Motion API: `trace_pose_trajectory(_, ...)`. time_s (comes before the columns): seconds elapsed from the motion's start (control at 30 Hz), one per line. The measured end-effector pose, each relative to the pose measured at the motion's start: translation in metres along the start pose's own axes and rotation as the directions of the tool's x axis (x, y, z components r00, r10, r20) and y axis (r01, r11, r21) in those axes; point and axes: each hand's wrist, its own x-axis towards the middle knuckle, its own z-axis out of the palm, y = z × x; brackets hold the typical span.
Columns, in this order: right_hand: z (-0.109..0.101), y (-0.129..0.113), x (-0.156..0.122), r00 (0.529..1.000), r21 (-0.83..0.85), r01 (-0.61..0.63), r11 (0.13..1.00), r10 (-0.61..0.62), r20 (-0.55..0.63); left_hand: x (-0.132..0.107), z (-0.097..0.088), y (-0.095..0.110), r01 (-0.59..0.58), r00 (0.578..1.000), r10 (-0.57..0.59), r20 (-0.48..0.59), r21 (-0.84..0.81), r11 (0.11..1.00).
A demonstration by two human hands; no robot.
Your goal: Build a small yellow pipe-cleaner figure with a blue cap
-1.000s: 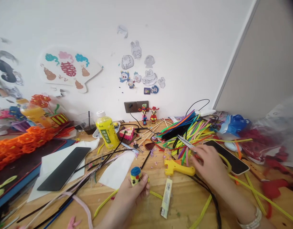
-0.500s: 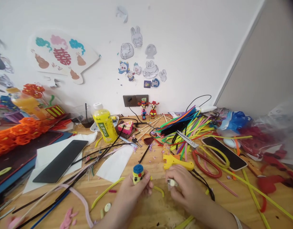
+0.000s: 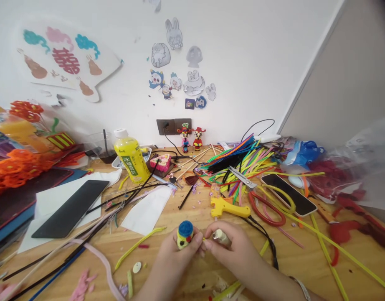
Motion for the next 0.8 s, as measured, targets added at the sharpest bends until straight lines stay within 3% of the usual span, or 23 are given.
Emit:
trace_pose_trajectory(0.1, -0.002, -0.001, 0.002, 1.0, 0.013, -0.005, 1.0, 0.005, 0.016, 0.0, -0.001, 0.0, -0.043, 0.999, 0.042, 0.023, 0.073, 0.996)
trace_pose_trajectory(0.3, -0.006, -0.002, 0.004, 0.998, -0.021, -0.028, 0.999, 0.029, 0.051, -0.005, -0.004, -0.008, -0.238, 0.966, 0.257, -0.008, 0.348, 0.907)
trace_pose_trajectory(0.63, -0.008, 0.006, 0.005, 0.994, -0.015, -0.051, 0.999, 0.053, 0.098, -0.006, -0.012, -0.01, -0.467, 0.883, 0.41, 0.229, 0.523, 0.713)
trace_pose_trajectory(0.8, -0.007, 0.005, 0.005, 0.993, -0.011, -0.047, 0.999, 0.047, 0.108, -0.008, -0.014, -0.007, -0.588, 0.805, 0.503, 0.314, 0.537, 0.605)
